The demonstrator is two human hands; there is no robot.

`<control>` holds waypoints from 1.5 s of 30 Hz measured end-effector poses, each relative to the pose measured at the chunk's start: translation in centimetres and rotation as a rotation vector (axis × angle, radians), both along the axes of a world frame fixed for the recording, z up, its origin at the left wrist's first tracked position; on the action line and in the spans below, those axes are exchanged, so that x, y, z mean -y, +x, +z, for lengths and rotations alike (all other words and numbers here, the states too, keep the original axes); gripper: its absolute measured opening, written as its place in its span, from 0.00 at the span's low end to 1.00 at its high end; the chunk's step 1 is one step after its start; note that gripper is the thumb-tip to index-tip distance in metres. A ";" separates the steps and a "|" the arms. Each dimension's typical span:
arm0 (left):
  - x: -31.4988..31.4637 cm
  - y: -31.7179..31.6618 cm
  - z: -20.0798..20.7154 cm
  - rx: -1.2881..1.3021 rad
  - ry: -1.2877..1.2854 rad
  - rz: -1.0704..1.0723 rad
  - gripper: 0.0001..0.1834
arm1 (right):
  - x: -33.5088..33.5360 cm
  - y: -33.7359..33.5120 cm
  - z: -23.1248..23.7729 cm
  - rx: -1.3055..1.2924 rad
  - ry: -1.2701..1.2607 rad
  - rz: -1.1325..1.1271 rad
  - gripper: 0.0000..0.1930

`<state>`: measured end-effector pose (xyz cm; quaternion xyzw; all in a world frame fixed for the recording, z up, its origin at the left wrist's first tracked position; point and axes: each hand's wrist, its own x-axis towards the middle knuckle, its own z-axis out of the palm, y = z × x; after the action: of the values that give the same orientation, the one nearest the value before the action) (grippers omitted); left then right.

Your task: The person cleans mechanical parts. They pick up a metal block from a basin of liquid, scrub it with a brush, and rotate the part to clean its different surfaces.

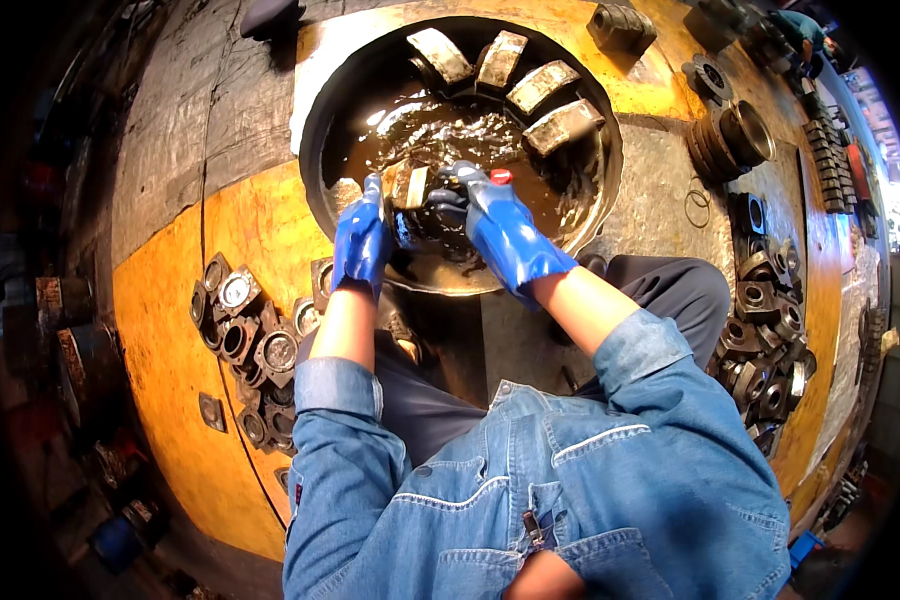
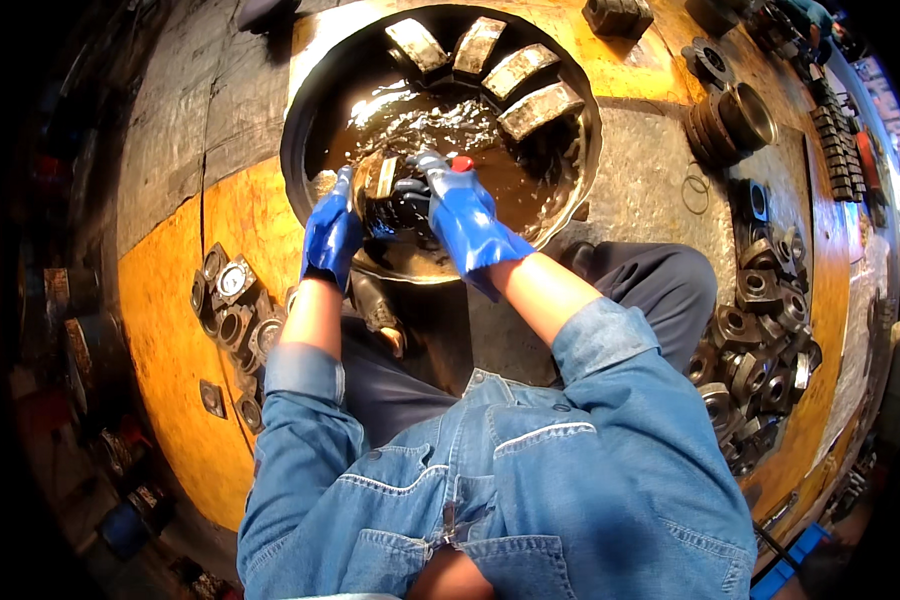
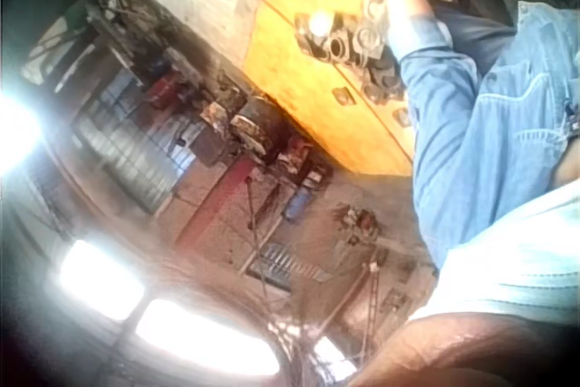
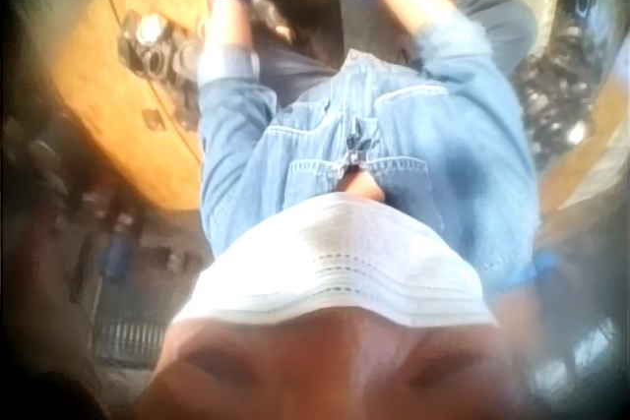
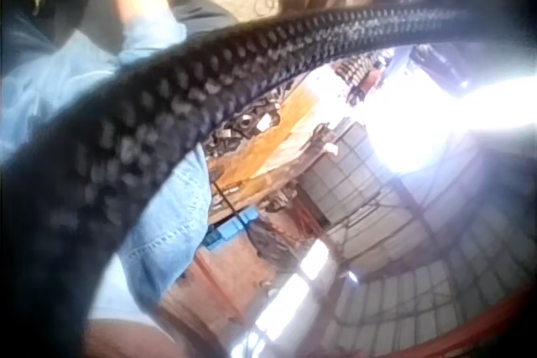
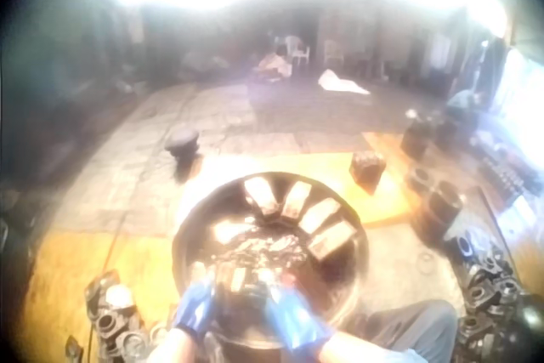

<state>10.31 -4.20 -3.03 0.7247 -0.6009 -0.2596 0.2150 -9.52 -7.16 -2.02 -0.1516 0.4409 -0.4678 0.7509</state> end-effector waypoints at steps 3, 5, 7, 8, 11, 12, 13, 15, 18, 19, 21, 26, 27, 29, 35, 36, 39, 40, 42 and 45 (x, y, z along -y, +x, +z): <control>-0.4 1.0 -0.3 0.018 -0.077 -0.019 0.22 | -2.9 0.1 0.2 -0.174 -0.083 0.266 0.15; -0.3 1.8 -1.4 0.038 -0.093 -0.037 0.22 | -4.4 -0.1 0.9 -0.262 -0.134 0.350 0.13; 0.4 1.3 -1.9 0.098 -0.072 -0.063 0.21 | -5.1 -0.8 -2.2 -0.278 -0.243 0.327 0.10; 0.2 1.2 -1.9 0.218 -0.126 -0.111 0.21 | -5.2 -0.9 -2.6 -0.342 -0.264 0.364 0.09; -0.3 1.3 -1.3 0.306 -0.154 -0.134 0.23 | -4.6 -2.2 -2.2 -0.714 -0.433 0.591 0.07; -0.5 1.4 -0.9 0.311 -0.128 -0.124 0.23 | -4.0 -2.5 -1.8 -0.777 -0.399 0.679 0.09; -0.8 2.1 -0.9 0.321 -0.150 -0.108 0.23 | -3.3 -2.5 -0.8 -0.844 -0.390 0.726 0.13; -0.4 1.2 -1.0 0.262 -0.203 -0.130 0.23 | -1.5 -4.2 -2.8 -0.812 -0.451 0.609 0.13; 0.0 0.6 -1.5 0.257 -0.239 -0.168 0.23 | 0.8 -5.8 -5.5 -0.705 -0.358 0.377 0.15; -0.3 1.3 -1.6 0.281 -0.238 -0.169 0.22 | 1.5 -5.3 -4.7 -0.735 -0.284 0.354 0.15; -0.7 1.7 -1.1 0.214 -0.177 -0.118 0.24 | 0.9 -3.4 -0.4 -0.419 -0.172 0.100 0.15; 0.1 0.3 -0.8 0.245 -0.129 -0.101 0.24 | 2.2 -1.1 -5.0 0.139 -0.111 -0.086 0.17; 0.4 0.1 -0.6 0.160 -0.092 -0.076 0.24 | 2.2 -0.8 -5.7 0.198 -0.055 -0.091 0.15; 0.2 -0.1 -0.1 0.040 -0.050 -0.031 0.22 | 1.9 0.2 -5.4 0.034 0.118 0.019 0.16; -0.4 1.4 -0.4 -0.052 -0.054 0.073 0.28 | -2.5 -3.2 0.0 -0.337 -0.282 0.517 0.19; -0.7 2.2 -1.5 0.075 -0.162 -0.003 0.29 | -1.8 -3.8 1.1 -0.423 -0.264 0.602 0.20; -0.1 0.1 -0.8 -0.051 -0.138 0.021 0.30 | -0.1 -4.9 -1.9 -0.097 -0.013 0.227 0.14; -0.2 0.0 0.2 -0.157 -0.061 0.088 0.31 | 0.1 -4.5 -3.4 0.141 -0.005 0.145 0.13; 0.7 -0.2 1.3 -0.405 0.234 0.290 0.23 | 0.3 -1.7 -5.2 0.195 0.312 -0.155 0.13; -0.5 0.0 1.8 -0.448 0.173 0.396 0.21 | -1.0 2.0 -7.7 0.706 0.570 -0.372 0.15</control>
<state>10.31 -3.75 -1.23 0.7682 -0.3613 -0.4159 0.3260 -7.49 -6.12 -9.73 0.3093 0.2894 -0.4776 0.7697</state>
